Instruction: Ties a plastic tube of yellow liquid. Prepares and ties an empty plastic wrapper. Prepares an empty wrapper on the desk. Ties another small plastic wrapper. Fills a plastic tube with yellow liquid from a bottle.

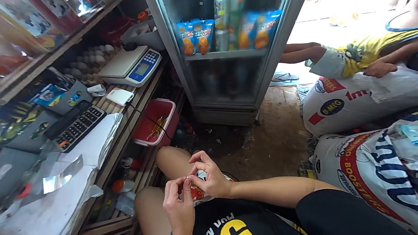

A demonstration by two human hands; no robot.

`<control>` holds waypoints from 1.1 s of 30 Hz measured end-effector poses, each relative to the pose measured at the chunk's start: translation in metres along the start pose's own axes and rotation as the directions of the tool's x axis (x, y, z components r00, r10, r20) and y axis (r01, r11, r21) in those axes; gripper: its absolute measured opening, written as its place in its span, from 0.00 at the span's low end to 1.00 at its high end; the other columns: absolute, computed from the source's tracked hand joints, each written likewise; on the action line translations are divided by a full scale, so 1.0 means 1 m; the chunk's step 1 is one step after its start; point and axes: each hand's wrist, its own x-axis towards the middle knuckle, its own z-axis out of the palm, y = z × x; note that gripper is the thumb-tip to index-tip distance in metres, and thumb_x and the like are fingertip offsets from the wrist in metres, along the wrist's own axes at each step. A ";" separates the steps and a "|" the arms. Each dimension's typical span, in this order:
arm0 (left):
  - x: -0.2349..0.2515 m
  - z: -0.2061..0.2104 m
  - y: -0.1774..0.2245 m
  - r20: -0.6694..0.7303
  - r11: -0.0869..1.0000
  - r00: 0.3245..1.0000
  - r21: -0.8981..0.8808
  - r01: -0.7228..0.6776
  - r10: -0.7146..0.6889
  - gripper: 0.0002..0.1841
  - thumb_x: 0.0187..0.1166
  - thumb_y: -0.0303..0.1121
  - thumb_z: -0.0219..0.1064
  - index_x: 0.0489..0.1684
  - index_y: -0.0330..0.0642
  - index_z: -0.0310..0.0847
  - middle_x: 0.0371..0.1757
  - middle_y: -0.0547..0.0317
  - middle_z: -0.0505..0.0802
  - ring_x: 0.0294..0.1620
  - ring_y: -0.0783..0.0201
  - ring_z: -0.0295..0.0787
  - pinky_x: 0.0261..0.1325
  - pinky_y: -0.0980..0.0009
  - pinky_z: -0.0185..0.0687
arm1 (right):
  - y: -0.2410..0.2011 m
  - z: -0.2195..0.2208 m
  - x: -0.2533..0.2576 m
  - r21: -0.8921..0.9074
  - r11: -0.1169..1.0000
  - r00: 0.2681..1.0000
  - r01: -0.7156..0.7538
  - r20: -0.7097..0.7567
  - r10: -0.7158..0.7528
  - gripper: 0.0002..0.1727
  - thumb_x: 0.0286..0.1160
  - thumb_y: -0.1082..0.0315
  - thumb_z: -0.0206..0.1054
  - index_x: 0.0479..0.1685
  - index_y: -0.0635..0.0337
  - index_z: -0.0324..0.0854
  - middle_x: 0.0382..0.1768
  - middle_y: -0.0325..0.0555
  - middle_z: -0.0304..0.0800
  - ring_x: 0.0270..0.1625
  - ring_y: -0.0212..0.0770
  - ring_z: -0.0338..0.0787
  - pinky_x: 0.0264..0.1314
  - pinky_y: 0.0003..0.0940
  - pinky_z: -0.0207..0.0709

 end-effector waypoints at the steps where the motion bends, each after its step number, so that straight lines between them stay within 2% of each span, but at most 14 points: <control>1: 0.000 0.000 0.000 0.004 1.000 1.000 0.025 -0.003 0.002 0.14 0.80 0.38 0.66 0.38 0.34 0.89 0.37 0.60 0.89 0.41 0.77 0.86 0.47 0.83 0.82 | 0.000 0.000 0.001 -0.007 1.000 1.000 -0.005 0.005 0.005 0.12 0.72 0.64 0.73 0.28 0.64 0.87 0.61 0.55 0.83 0.70 0.39 0.78 0.74 0.30 0.72; 5: 0.000 0.002 -0.003 -0.002 0.985 0.998 0.159 -0.060 0.061 0.14 0.81 0.36 0.61 0.37 0.34 0.88 0.36 0.57 0.88 0.43 0.67 0.85 0.52 0.75 0.81 | 0.001 0.001 0.002 -0.019 1.000 0.999 -0.012 0.034 0.012 0.12 0.73 0.64 0.72 0.28 0.64 0.87 0.61 0.54 0.83 0.70 0.41 0.78 0.75 0.33 0.71; 8: 0.002 0.000 -0.005 0.001 0.969 0.997 0.234 -0.073 0.075 0.15 0.83 0.36 0.58 0.36 0.35 0.88 0.36 0.55 0.88 0.44 0.62 0.85 0.53 0.68 0.81 | 0.003 0.001 0.002 -0.053 0.998 0.997 0.040 0.071 -0.036 0.13 0.77 0.63 0.70 0.30 0.63 0.88 0.61 0.55 0.83 0.71 0.44 0.77 0.77 0.35 0.69; 14: 0.004 -0.002 -0.011 -0.009 0.978 0.998 0.199 -0.066 0.069 0.14 0.82 0.36 0.60 0.38 0.37 0.89 0.38 0.56 0.89 0.45 0.63 0.86 0.54 0.68 0.81 | 0.005 0.002 0.002 -0.029 0.999 0.992 0.033 0.122 -0.029 0.13 0.81 0.63 0.66 0.36 0.62 0.92 0.61 0.56 0.82 0.72 0.46 0.75 0.79 0.39 0.65; 16: 0.005 -0.004 -0.015 0.005 0.979 0.994 0.169 -0.111 0.112 0.14 0.82 0.37 0.60 0.42 0.37 0.89 0.44 0.55 0.91 0.50 0.62 0.86 0.59 0.66 0.80 | 0.005 0.000 0.003 -0.040 0.999 0.991 0.020 0.132 -0.015 0.14 0.81 0.61 0.67 0.37 0.61 0.94 0.61 0.55 0.83 0.71 0.47 0.75 0.80 0.41 0.64; 18: 0.006 -0.004 -0.018 0.015 0.965 0.984 0.198 -0.174 0.175 0.14 0.83 0.36 0.59 0.40 0.38 0.90 0.44 0.55 0.92 0.51 0.60 0.86 0.61 0.65 0.78 | 0.006 -0.001 0.005 -0.061 0.998 0.989 0.018 0.147 -0.009 0.14 0.81 0.59 0.68 0.37 0.58 0.94 0.61 0.53 0.84 0.71 0.46 0.75 0.79 0.42 0.64; 26: 0.008 -0.008 -0.018 0.076 0.915 0.969 0.321 -0.245 0.233 0.16 0.80 0.38 0.56 0.32 0.38 0.87 0.38 0.51 0.89 0.47 0.53 0.85 0.53 0.60 0.80 | 0.008 -0.009 0.011 -0.099 0.995 0.985 0.021 0.175 -0.003 0.13 0.78 0.56 0.71 0.35 0.53 0.95 0.60 0.47 0.84 0.71 0.45 0.73 0.78 0.44 0.63; 30: 0.010 -0.012 -0.012 0.057 0.893 0.971 0.383 -0.235 0.231 0.15 0.80 0.40 0.61 0.33 0.40 0.90 0.38 0.54 0.91 0.44 0.53 0.86 0.47 0.56 0.78 | 0.011 -0.012 0.016 -0.015 1.000 0.978 0.001 0.207 0.002 0.12 0.76 0.58 0.73 0.35 0.56 0.96 0.60 0.49 0.84 0.71 0.43 0.72 0.78 0.38 0.62; 33: 0.013 -0.017 -0.011 0.058 0.891 0.971 0.389 -0.236 0.232 0.15 0.80 0.43 0.63 0.34 0.45 0.92 0.39 0.58 0.93 0.47 0.55 0.86 0.50 0.55 0.75 | 0.011 -0.014 0.018 0.033 0.999 0.963 -0.023 0.268 0.013 0.14 0.78 0.58 0.70 0.37 0.58 0.96 0.62 0.52 0.83 0.71 0.44 0.72 0.78 0.39 0.61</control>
